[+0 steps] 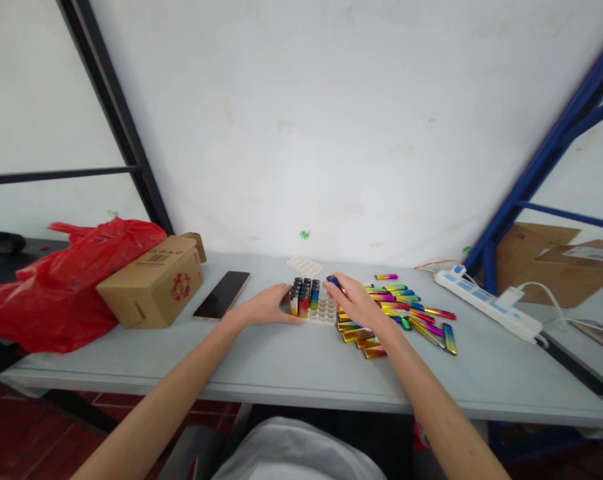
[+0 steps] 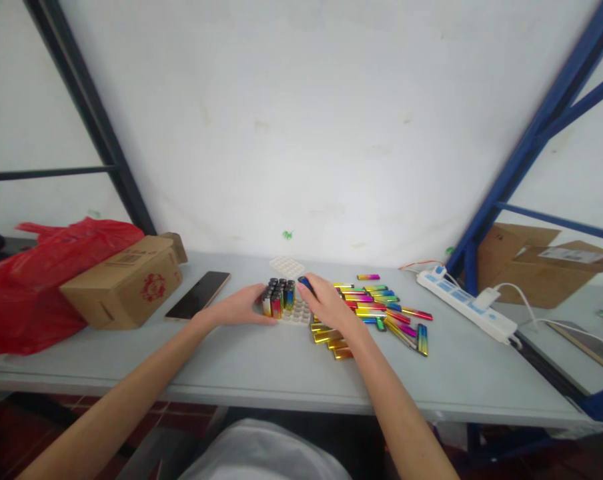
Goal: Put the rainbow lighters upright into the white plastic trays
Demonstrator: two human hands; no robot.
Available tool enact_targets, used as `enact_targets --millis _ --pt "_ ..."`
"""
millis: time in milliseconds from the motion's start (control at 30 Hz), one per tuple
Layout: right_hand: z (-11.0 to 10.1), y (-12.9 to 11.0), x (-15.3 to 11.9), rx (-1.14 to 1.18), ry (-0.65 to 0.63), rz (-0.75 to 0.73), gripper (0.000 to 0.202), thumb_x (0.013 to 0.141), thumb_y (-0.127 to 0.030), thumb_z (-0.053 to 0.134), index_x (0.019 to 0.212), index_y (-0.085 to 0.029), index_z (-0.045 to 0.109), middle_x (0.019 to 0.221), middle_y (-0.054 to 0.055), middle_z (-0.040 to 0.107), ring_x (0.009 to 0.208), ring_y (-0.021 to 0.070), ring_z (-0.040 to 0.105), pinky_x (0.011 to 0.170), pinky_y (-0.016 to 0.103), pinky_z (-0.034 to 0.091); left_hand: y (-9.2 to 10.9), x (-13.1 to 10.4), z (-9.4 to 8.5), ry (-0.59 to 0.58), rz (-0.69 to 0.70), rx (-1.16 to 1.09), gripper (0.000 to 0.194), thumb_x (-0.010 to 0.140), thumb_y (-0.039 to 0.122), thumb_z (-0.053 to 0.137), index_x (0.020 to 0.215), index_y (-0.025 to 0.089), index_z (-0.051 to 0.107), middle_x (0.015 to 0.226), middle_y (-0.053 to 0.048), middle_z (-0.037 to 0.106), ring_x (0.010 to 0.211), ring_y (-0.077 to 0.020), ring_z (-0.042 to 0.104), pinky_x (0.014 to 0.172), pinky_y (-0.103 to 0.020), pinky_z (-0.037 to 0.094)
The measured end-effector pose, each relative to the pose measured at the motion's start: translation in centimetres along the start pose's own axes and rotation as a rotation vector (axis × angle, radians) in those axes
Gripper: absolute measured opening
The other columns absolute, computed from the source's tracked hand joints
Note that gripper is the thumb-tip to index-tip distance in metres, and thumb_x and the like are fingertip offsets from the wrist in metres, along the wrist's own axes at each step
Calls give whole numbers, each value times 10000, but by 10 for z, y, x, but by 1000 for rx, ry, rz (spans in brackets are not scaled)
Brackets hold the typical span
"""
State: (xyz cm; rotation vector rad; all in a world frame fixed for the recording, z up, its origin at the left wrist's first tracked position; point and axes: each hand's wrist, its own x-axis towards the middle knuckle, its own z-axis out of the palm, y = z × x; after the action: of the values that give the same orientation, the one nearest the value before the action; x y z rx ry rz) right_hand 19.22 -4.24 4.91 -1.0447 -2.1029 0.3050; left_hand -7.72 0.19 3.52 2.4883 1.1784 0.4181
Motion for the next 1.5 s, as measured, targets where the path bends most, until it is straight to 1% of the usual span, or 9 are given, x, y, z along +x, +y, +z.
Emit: enact_targets --millis 100,267,400,733,933,1000,1167,1300,1500 --pt "3 -3 -1 -115 -72 -88 378 1095 -483 452 850 -215 557 860 43 635 816 190 561 756 300 409 0 0 0 7 0 4 694 667 794 762 1002 198 638 967 -75 702 858 -284 646 738 -348 473" --pt "9 2 -1 -168 -187 64 417 1061 -454 567 732 -198 567 656 -4 613 612 145 506 623 274 319 -1 0 1 5 -4 -7 718 671 781 771 1052 187 641 989 -79 700 872 -291 652 752 -354 478" --pt "10 4 0 -107 -198 102 361 1059 -415 593 785 -181 633 703 14 694 628 149 582 624 261 346 -2 1 2 -2 -1 6 710 675 785 767 1034 185 639 982 -80 695 866 -286 645 741 -350 472" --pt "19 0 2 -427 -259 32 463 1048 -567 546 836 -183 695 834 76 727 749 196 641 673 284 391 -4 1 3 19 9 -6 697 661 773 780 1029 193 655 984 -77 711 876 -284 650 728 -341 472" --pt "-29 49 -7 -494 -83 176 341 1108 -346 451 989 -185 727 963 92 757 943 224 684 880 309 461 -2 1 1 13 -5 -3 704 644 801 770 996 203 650 977 -76 706 867 -289 652 739 -354 484" --pt "-42 74 -13 -581 -83 280 245 1057 -236 520 1133 -152 737 1123 136 760 1087 257 680 996 336 455 0 1 -1 10 -13 -2 702 644 803 766 989 203 647 958 -71 700 850 -287 652 735 -356 487" --pt "-50 113 -18 -615 -181 383 392 1059 -229 487 1379 -102 673 1403 183 682 1314 279 618 1134 358 408 1 0 -2 -10 -20 5 700 662 778 773 1031 199 636 997 -76 701 869 -282 656 757 -349 500" --pt "-48 120 -12 -530 -267 354 326 1050 -269 528 1243 -161 768 1245 148 769 1180 263 694 1049 335 459 -1 0 0 -6 -17 7 714 665 778 774 1058 197 640 1012 -79 705 879 -285 660 765 -350 502" --pt "-49 119 -14 -482 -95 315 265 1025 -308 584 1064 -169 806 1053 142 785 1002 258 704 925 327 474 -3 1 1 8 -3 -11 730 651 812 760 1033 201 647 1002 -88 708 895 -305 660 764 -366 497"
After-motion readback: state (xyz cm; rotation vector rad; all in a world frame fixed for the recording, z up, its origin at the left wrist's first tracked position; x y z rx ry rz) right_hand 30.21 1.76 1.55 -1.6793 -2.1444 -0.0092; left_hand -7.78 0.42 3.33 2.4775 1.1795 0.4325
